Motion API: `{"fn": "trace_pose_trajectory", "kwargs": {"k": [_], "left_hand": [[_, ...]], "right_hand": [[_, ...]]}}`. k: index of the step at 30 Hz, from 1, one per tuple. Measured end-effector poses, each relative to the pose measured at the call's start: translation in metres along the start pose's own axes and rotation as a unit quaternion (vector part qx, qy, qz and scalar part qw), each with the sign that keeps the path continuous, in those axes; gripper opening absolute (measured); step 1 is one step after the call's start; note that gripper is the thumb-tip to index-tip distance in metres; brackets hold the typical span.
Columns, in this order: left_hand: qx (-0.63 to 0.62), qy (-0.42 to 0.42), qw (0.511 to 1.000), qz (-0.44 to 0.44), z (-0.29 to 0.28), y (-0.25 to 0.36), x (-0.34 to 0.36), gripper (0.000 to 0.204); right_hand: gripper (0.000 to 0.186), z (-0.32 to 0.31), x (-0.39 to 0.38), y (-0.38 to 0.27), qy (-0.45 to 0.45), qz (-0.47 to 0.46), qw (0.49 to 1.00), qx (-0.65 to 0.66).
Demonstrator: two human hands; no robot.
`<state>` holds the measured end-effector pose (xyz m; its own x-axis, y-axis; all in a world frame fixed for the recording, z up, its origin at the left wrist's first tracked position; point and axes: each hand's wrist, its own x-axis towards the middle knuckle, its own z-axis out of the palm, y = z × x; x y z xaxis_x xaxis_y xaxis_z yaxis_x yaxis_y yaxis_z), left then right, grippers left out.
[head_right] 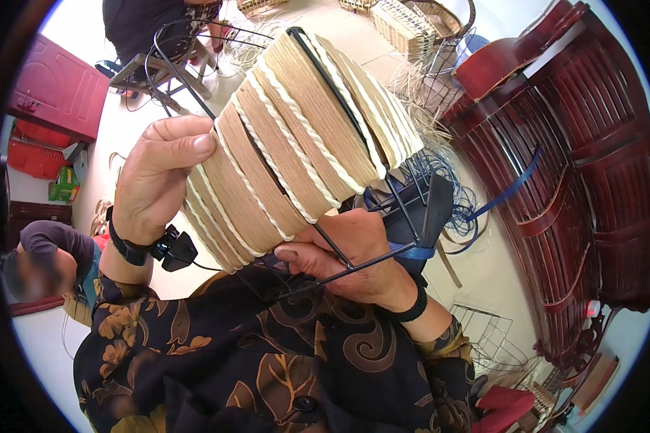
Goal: The person weaves a flat strip of material around a wire basket frame, securing it with a white cord. They repeatedly wrap the strip around the frame and tie it off to build up the basket's structure.
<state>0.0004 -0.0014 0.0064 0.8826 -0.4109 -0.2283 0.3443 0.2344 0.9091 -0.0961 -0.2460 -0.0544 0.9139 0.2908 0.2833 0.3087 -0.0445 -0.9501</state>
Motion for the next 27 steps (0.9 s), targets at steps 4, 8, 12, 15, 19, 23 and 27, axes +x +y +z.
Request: {"fn": "trace_pose_trajectory", "kwargs": {"k": [4,8,12,15,19,23,27], "left_hand": [[-0.014,-0.007,1.000,-0.002,-0.0012,-0.0011,0.0017,0.018],[-0.016,-0.002,1.000,-0.002,0.0006,0.0001,0.0010,0.018],[-0.014,-0.005,1.000,-0.004,0.0019,0.0010,0.0029,0.018],[-0.010,-0.006,1.000,-0.002,0.0028,0.0016,0.0024,0.018],[-0.015,-0.002,1.000,0.000,0.0012,0.0005,0.0010,0.019],[-0.013,-0.005,1.000,0.000,0.0009,0.0000,0.0000,0.019],[-0.011,-0.004,1.000,0.001,0.0009,-0.0021,0.0001,0.018]], "right_hand": [[0.026,-0.0017,-0.0002,-0.0014,-0.004,-0.002,1.000,0.002],[0.027,-0.0010,-0.0007,-0.0016,-0.001,-0.002,1.000,0.019],[0.027,-0.0009,-0.0006,0.0003,0.001,0.000,1.000,0.030],[0.027,-0.0003,-0.0032,0.0040,-0.004,0.005,0.999,0.043],[0.027,-0.0051,-0.0018,0.0035,-0.040,-0.021,0.998,0.050],[0.026,-0.0039,-0.0021,0.0021,-0.037,-0.022,0.998,0.052],[0.027,-0.0032,-0.0041,0.0027,-0.030,-0.015,0.998,0.051]]}}
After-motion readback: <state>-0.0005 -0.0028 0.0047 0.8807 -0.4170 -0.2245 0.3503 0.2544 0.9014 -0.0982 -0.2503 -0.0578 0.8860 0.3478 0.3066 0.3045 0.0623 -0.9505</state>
